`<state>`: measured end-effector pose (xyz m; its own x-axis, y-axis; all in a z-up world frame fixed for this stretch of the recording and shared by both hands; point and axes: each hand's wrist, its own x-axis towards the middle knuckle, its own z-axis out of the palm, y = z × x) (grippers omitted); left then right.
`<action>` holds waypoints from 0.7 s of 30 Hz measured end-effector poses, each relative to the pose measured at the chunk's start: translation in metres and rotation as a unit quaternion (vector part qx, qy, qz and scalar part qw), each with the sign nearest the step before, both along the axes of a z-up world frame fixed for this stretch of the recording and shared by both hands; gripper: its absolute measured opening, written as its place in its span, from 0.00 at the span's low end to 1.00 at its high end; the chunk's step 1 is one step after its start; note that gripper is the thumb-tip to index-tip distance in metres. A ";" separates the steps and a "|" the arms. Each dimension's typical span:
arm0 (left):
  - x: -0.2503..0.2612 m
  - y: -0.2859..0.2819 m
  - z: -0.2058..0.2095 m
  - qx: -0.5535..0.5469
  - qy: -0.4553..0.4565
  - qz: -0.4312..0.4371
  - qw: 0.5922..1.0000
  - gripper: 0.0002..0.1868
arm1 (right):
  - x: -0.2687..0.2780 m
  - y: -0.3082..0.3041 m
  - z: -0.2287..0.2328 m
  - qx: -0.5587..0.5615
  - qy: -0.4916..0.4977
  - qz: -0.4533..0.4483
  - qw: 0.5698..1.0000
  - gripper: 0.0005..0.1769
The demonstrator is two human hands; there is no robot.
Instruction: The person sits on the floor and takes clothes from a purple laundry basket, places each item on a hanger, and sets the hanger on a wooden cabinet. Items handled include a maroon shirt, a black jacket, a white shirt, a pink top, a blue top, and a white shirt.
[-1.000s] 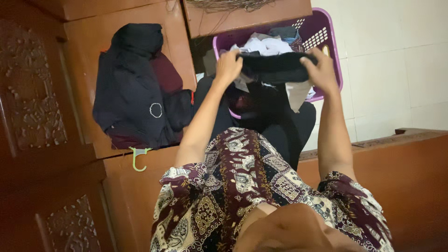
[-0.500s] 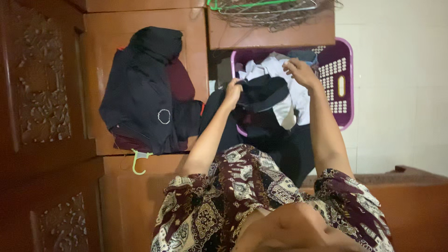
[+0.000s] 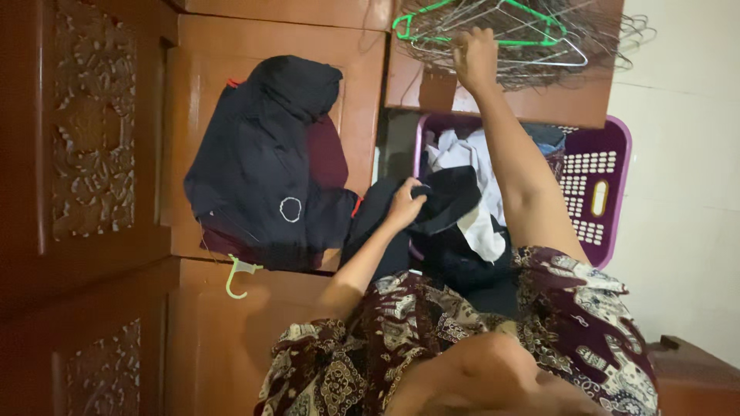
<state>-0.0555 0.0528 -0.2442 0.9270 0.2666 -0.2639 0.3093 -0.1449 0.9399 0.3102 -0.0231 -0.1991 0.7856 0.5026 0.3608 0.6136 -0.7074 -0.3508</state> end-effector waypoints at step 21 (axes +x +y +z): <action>-0.003 0.002 -0.004 -0.035 0.004 -0.066 0.997 0.20 | 0.064 0.023 -0.003 -0.053 -0.091 0.060 0.993 0.08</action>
